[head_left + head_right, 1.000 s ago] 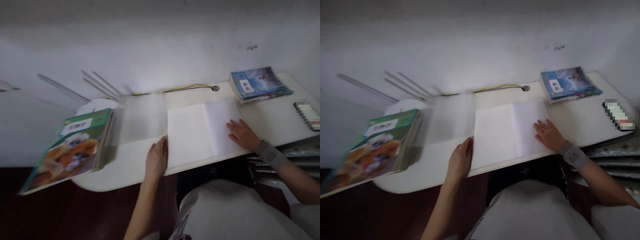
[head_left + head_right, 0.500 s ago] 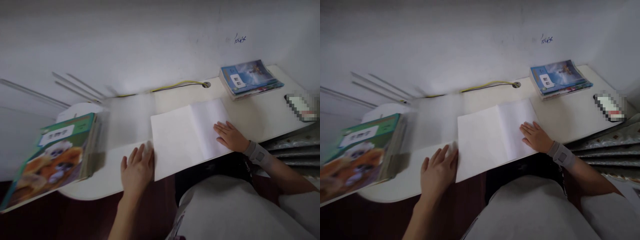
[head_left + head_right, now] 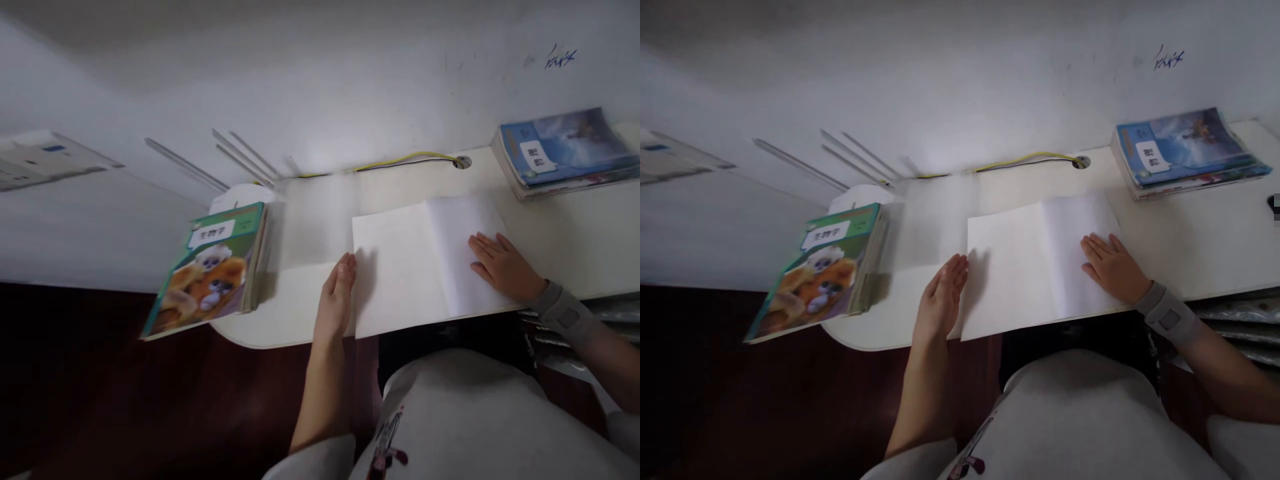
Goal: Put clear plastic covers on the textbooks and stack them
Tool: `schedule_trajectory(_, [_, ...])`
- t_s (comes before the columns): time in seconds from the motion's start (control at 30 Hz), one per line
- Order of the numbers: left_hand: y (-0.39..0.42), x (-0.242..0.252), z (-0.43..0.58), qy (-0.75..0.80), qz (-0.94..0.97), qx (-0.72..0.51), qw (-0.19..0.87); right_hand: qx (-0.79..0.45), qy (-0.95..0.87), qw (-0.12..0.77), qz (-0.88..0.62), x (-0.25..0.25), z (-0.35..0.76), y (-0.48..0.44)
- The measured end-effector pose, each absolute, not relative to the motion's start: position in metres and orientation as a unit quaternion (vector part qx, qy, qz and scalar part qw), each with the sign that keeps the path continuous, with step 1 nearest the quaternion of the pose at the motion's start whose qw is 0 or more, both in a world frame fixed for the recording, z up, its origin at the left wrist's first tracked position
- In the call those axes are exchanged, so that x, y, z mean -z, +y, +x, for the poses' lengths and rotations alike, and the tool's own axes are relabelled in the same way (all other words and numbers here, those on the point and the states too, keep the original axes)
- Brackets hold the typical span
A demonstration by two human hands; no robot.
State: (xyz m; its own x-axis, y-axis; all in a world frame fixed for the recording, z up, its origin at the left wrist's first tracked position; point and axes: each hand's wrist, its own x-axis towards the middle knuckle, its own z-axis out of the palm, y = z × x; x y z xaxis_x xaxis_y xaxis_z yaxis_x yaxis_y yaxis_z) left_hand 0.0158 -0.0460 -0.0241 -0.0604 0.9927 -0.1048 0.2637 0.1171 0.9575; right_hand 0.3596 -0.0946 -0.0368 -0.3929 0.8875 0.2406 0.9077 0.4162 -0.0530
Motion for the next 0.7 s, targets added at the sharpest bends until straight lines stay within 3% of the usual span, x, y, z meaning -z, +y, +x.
schedule_trajectory(0.2, [-0.045,0.04,0.027,0.622,0.516,-0.454,0.375,0.036,-0.827,0.113,-0.549,0.039,0.363,-0.098])
schedule_trajectory(0.7, [-0.049,0.042,0.022,0.633,0.625,-0.37,0.268,0.015,-0.82,0.079,-0.567,0.028,0.37,-0.096])
